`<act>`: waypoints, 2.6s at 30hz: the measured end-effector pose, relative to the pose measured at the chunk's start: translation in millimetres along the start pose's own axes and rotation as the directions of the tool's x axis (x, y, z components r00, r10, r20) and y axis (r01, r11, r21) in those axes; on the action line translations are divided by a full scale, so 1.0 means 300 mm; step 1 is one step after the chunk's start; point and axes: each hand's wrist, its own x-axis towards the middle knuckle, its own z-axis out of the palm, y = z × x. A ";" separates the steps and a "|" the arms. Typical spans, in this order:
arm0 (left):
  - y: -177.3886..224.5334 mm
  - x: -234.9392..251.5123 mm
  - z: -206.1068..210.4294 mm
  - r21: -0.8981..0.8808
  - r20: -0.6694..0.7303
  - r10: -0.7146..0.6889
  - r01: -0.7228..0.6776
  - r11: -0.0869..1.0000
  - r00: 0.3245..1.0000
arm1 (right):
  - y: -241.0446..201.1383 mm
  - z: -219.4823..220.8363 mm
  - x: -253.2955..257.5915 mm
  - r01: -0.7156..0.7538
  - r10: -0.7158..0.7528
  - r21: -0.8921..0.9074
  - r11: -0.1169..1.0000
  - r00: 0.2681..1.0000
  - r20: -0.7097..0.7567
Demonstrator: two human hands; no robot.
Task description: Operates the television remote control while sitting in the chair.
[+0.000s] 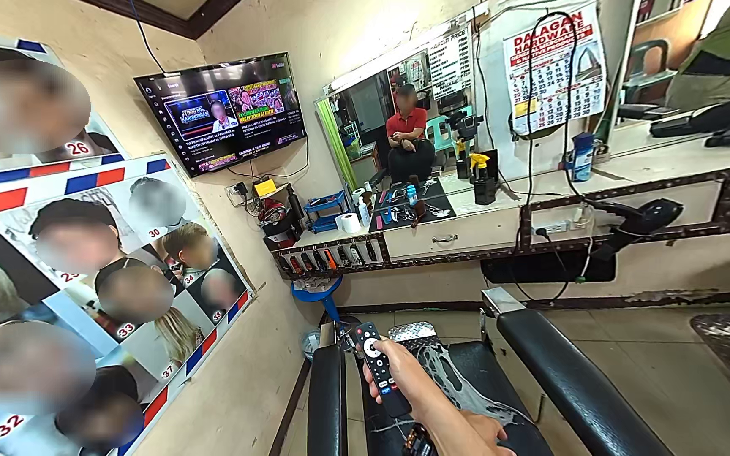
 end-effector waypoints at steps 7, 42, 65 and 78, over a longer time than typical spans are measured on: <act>-0.005 0.002 0.007 -0.001 -0.010 -0.005 0.005 1.000 1.000 | 0.003 0.002 0.000 0.005 -0.005 -0.007 1.000 1.000 -0.008; 0.010 -0.012 0.001 0.013 -0.015 -0.002 0.002 1.000 1.000 | 0.004 0.005 -0.002 -0.024 0.024 -0.037 0.999 1.000 0.002; -0.041 0.039 0.027 0.036 -0.024 0.035 -0.034 0.999 0.999 | 0.002 0.005 0.000 -0.024 0.023 -0.030 0.999 1.000 -0.018; -0.025 0.021 0.025 0.017 -0.047 0.031 -0.030 0.999 0.998 | 0.008 0.000 0.001 -0.017 0.017 -0.042 0.999 1.000 -0.003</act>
